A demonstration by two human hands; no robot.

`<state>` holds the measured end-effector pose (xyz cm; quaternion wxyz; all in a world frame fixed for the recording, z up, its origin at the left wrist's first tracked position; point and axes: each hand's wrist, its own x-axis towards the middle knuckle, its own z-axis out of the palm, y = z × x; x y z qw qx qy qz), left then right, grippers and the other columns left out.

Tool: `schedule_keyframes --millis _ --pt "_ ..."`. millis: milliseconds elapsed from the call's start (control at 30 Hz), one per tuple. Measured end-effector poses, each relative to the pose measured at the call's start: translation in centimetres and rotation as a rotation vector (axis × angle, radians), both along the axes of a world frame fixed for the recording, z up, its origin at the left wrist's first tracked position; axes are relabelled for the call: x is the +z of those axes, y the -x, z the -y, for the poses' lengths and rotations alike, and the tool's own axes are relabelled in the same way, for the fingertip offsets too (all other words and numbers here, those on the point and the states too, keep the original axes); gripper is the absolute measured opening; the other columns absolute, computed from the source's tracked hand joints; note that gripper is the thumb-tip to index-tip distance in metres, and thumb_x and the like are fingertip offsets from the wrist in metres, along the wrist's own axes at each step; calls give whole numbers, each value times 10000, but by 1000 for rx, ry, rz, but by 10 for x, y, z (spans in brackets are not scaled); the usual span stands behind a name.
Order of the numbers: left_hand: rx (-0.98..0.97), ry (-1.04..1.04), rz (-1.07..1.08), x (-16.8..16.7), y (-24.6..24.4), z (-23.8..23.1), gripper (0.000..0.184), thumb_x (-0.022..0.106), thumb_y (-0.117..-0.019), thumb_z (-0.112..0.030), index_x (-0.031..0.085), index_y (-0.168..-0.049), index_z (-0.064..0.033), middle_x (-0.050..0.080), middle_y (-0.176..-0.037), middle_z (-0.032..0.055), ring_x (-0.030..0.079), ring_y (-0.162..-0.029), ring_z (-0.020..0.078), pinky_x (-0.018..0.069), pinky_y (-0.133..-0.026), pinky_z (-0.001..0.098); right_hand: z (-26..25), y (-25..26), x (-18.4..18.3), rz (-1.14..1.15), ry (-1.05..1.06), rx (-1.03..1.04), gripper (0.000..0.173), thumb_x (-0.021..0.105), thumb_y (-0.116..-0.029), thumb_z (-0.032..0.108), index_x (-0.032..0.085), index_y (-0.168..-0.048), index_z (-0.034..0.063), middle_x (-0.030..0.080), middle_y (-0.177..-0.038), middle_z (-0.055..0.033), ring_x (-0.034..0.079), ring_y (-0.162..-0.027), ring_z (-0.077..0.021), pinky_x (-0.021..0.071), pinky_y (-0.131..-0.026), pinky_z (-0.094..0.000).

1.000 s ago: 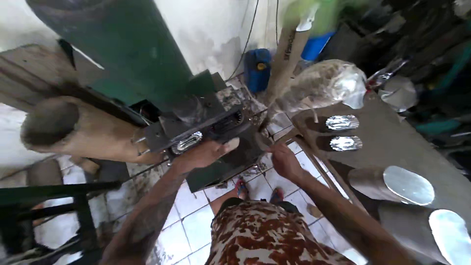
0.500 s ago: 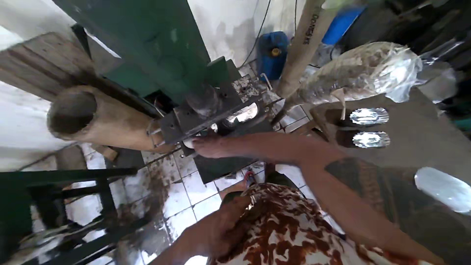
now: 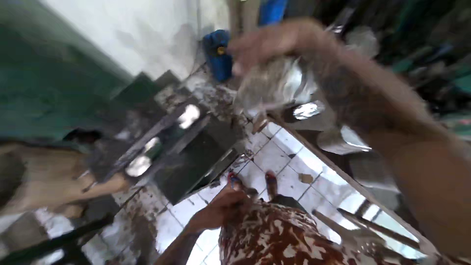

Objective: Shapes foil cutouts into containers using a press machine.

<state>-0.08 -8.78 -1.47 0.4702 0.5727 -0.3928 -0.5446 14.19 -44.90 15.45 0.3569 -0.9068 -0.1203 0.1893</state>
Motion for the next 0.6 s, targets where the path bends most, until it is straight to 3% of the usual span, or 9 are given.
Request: schedule_keyframes --millis 100,133,200,267,333,367,433,500,600 --pt "182 -215 265 -1 -29 72 341 516 -997 -158 601 -1306 -40 689 -1095 59 675 -933 110 588 -842 346 19 157 -32 -104 17 -87 661 814 -865 341 557 -1453 183 655 -1300 -97 651 -1137 -254 527 -998 -527" --pt "177 -254 374 -2 -39 103 355 515 -1024 -176 595 -1339 -33 672 -1185 106 672 -1016 167 576 -903 400 29 206 -69 -114 11 -108 738 869 -791 344 570 -1440 163 638 -1311 -118 633 -1160 -297 518 -994 -566" --pt "79 -322 573 0 -52 180 346 559 -1053 -205 614 -1323 4 590 -1292 211 642 -1090 300 547 -946 504 47 292 -148 -282 44 -165 922 872 -795 415 435 -1539 87 500 -1505 -201 490 -1371 -400 409 -1107 -630" --pt "-97 -309 772 -1 -56 265 307 554 -1062 -243 678 -1198 3 596 -1245 249 656 -1039 348 551 -912 537 49 361 -223 -474 105 -379 981 834 -822 467 350 -1580 73 386 -1596 -217 362 -1471 -429 327 -1155 -663" --pt "-316 -271 924 -11 -61 345 352 512 -1070 -282 703 -1152 2 624 -1213 251 664 -1037 365 538 -923 570 43 424 -311 -484 202 -625 1044 766 -779 640 379 -1575 87 402 -1603 -193 376 -1478 -396 314 -1185 -628" --pt "-416 -257 983 -16 -64 378 372 497 -1074 -297 701 -1141 8 619 -1221 252 658 -1060 372 529 -941 579 41 448 -346 -486 223 -702 1072 731 -773 696 378 -1581 87 396 -1614 -182 371 -1488 -384 292 -1202 -613" --pt "-554 -178 1072 -29 -71 428 357 531 -1056 -277 707 -1079 33 649 -1174 258 646 -1096 393 509 -975 583 44 466 -380 -520 232 -765 1068 723 -748 726 416 -1559 103 434 -1589 -161 419 -1452 -371 354 -1165 -608" --pt "-642 -147 1132 -42 -79 456 321 579 -1032 -273 695 -1037 27 638 -1188 250 639 -1115 393 510 -981 579 51 465 -392 -551 222 -750 1073 697 -751 753 400 -1569 126 407 -1612 -133 403 -1468 -353 383 -1149 -597" --pt "-711 -193 1130 -63 -88 468 359 671 -982 -371 724 -1102 -37 625 -1257 222 629 -1156 365 519 -1002 564 50 468 -396 -575 182 -773 1068 700 -737 760 410 -1565 150 420 -1611 -101 389 -1482 -336 374 -1164 -583"
